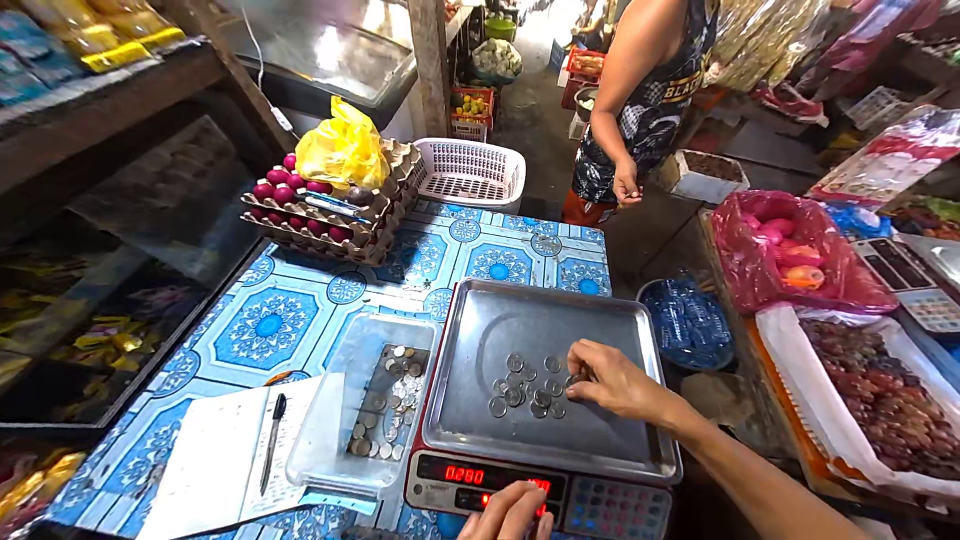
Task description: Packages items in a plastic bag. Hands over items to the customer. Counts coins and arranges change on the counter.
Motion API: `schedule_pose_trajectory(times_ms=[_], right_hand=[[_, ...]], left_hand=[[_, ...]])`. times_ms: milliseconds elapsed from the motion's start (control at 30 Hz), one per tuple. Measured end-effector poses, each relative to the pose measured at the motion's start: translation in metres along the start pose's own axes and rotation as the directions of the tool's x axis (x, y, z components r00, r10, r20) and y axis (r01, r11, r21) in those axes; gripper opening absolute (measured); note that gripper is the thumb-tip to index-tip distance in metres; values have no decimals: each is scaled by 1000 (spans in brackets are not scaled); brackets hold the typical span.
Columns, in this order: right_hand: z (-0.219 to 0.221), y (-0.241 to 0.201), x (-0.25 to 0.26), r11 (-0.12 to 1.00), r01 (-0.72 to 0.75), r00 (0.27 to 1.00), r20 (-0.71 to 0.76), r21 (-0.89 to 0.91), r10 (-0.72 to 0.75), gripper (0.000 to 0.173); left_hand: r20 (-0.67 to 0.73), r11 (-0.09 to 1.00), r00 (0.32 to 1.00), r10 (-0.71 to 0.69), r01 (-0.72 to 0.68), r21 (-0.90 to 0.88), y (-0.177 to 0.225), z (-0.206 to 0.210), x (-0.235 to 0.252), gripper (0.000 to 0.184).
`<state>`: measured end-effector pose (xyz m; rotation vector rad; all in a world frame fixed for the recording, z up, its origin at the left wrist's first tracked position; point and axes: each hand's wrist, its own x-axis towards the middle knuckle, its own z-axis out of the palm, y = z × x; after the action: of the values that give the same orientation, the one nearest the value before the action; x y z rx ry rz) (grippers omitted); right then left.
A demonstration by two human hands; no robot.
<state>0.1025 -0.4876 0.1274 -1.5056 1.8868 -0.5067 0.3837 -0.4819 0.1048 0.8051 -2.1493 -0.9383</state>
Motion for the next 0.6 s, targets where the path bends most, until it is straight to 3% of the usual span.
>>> schedule_pose_trajectory(times_ms=[67,100,133,167,200,233,267,333,367,400,433,500,533,600], right_hand=[[7,7,-6,942,15,993,-113,336,24,18],[10,8,-8,808,3,990,-113,589,79,11],[11,7,-11,606,-30,993,-47,795,111,9],[10,7,-13,437,-79,992,27,896,123,12],[9,5,-13,352,-137,987,98,926,127,20],[9,2,-11,337,-180,980,137,924,146,28],[10,-4,-9,395,-188,976,126,899,178,30],[13,-15,-1,685,-145,983,26,714,180,13],[14,-19,2,838,-126,989,5,530,146,14],[17,-22,6,934,-106,994,12,340,109,30],[21,-24,9,980,-81,997,29,184,77,41],[28,-27,11,998,-52,998,46,47,50,39],[29,-27,12,995,-45,998,36,85,42,34],[26,-23,9,921,-43,999,-10,388,50,19]], left_hand=[[2,1000,1000,9,-9,-3,1,1,2,14],[-2,1000,1000,9,-9,-3,1,1,2,14],[-8,1000,1000,8,-8,-3,2,1,3,14],[-16,1000,1000,9,-9,-2,2,0,3,14],[-20,1000,1000,10,-10,0,2,0,4,14],[-19,1000,1000,11,-11,3,2,-1,4,14],[-17,1000,1000,14,-14,6,2,-1,6,14],[-14,1000,1000,26,-26,8,4,0,8,13],[-12,1000,999,30,-30,8,4,0,9,13],[-8,1000,999,31,-31,4,5,1,10,13],[-5,1000,1000,31,-31,2,6,1,9,13],[-2,1000,1000,30,-30,-4,5,2,7,13],[1,1000,1000,27,-27,-9,4,3,6,13],[-5,1000,1000,19,-20,-12,2,3,2,14]])
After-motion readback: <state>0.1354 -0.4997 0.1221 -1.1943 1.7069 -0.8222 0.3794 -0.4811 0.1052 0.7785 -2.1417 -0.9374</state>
